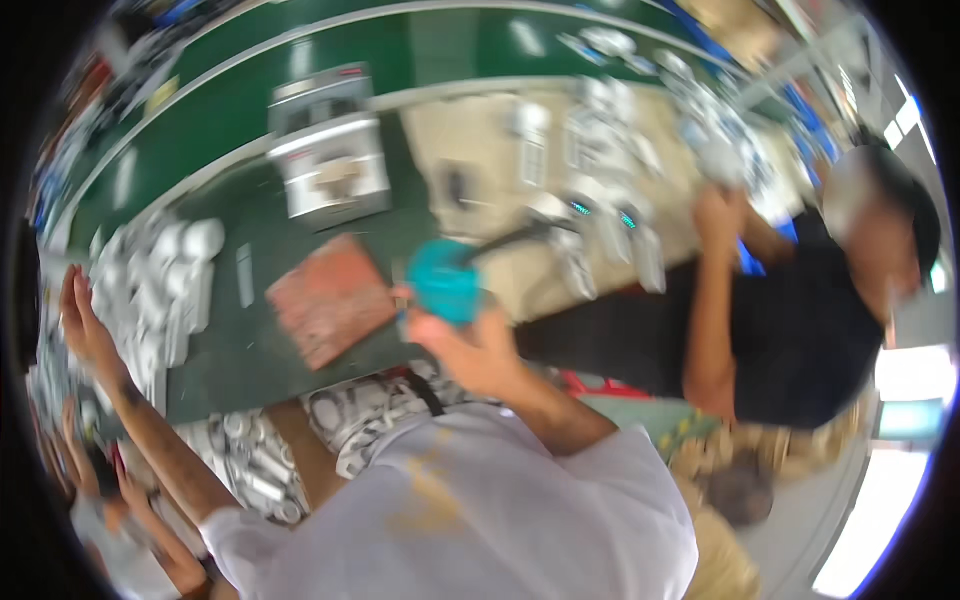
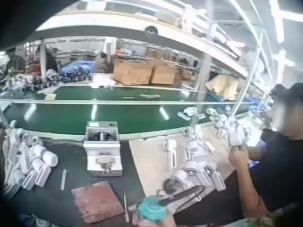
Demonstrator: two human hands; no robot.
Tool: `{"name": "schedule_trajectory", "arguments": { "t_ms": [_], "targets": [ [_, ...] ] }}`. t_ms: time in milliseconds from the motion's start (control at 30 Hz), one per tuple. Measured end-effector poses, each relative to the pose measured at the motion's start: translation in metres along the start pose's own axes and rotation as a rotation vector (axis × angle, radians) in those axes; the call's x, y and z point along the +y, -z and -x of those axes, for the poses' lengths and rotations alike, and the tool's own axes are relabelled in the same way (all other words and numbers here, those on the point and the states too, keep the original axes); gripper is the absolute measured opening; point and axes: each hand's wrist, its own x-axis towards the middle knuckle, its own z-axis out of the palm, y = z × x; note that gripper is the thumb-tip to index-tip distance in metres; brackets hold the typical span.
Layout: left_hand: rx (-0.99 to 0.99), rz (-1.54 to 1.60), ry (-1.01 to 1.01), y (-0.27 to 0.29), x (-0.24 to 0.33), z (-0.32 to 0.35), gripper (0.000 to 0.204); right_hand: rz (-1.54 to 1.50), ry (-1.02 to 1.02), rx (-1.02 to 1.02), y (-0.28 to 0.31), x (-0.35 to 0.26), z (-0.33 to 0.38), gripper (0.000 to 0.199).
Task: Assembling small white plastic components using an electric screwdriver on a factory production line.
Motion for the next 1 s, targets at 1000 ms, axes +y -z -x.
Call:
{"name": "schedule_trajectory", "arguments": {
  "t_ms": [1000],
  "targets": [
    [-0.925, -0.109, -0.397, -0.275, 0.285, 0.278, 0.025, -0.047, 0.011, 0.113, 0.063, -0.030, 0.065, 0.052]
  ]
}}
